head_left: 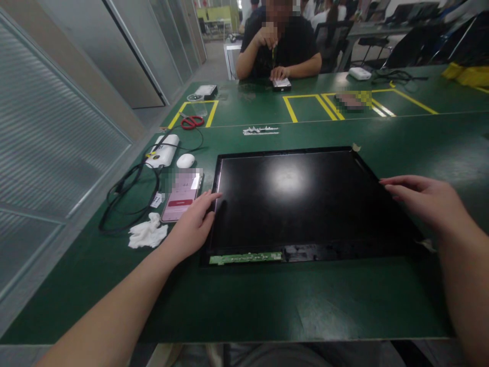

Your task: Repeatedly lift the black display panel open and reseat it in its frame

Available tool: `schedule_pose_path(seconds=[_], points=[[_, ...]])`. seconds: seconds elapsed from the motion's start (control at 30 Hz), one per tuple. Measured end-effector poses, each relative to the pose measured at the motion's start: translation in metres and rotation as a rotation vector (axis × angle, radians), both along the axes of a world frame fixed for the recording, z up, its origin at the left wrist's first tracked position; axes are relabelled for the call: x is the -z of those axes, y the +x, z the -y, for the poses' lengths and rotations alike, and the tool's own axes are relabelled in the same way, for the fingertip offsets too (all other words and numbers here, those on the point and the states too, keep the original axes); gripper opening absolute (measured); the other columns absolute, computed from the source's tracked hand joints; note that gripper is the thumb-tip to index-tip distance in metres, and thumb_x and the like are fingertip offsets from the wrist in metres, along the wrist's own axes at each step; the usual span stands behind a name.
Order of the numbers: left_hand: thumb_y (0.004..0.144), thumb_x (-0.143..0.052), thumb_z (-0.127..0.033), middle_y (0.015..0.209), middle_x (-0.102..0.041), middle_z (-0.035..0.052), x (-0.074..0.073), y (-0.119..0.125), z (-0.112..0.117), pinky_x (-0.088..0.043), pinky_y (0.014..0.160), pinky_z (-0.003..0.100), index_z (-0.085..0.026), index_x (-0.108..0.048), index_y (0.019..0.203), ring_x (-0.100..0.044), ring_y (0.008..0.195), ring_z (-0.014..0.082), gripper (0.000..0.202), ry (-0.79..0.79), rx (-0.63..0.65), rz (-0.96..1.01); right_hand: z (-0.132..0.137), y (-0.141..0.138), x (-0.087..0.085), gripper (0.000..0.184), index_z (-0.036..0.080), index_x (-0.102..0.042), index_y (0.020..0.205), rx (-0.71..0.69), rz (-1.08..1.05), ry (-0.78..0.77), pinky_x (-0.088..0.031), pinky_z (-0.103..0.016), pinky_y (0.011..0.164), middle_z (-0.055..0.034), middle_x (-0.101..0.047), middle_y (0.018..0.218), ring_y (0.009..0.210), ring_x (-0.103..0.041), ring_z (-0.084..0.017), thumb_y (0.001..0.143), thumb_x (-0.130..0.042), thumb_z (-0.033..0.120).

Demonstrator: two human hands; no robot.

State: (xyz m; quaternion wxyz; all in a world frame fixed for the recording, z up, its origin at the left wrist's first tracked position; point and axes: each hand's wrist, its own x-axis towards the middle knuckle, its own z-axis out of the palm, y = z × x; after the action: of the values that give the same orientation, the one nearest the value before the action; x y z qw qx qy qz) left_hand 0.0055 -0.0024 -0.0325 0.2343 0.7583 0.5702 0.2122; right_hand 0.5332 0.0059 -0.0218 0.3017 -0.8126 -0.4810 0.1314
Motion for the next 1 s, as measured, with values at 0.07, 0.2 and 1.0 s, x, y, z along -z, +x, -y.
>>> schedule_pose_path(seconds=[0.07, 0.2, 1.0], points=[[0.103, -0.051, -0.031, 0.165, -0.058, 0.0183, -0.003, 0.003, 0.0, -0.035, 0.131, 0.066, -0.019, -0.057, 0.156, -0.05, 0.157, 0.0378, 0.055, -0.041, -0.027, 0.114, 0.0, -0.003, -0.003, 0.038, 0.028, -0.085, 0.089, 0.054, 0.03, -0.06, -0.048, -0.044, 0.077, -0.0046, -0.078, 0.082, 0.079, -0.068, -0.028, 0.063, -0.07, 0.051], [0.1, -0.058, -0.032, 0.164, -0.061, 0.0155, -0.008, 0.01, 0.001, -0.053, 0.12, 0.062, -0.024, -0.045, 0.164, -0.063, 0.146, 0.0359, 0.065, -0.15, -0.092, 0.529, -0.001, -0.01, -0.01, 0.038, 0.03, -0.084, 0.087, 0.077, 0.021, -0.09, -0.046, -0.045, 0.081, -0.0044, -0.079, 0.086, 0.088, -0.068, -0.03, 0.06, -0.069, 0.052], [0.097, -0.058, 0.007, 0.089, -0.085, 0.0012, -0.037, 0.044, 0.002, -0.065, 0.053, 0.019, -0.024, -0.057, 0.16, -0.076, 0.053, 0.013, 0.07, -0.499, -0.7, 1.303, -0.004, -0.016, -0.014, 0.031, 0.031, -0.082, 0.084, 0.077, 0.112, -0.19, -0.052, -0.052, 0.091, -0.0052, -0.078, 0.087, 0.087, -0.069, -0.033, 0.063, -0.067, 0.047]])
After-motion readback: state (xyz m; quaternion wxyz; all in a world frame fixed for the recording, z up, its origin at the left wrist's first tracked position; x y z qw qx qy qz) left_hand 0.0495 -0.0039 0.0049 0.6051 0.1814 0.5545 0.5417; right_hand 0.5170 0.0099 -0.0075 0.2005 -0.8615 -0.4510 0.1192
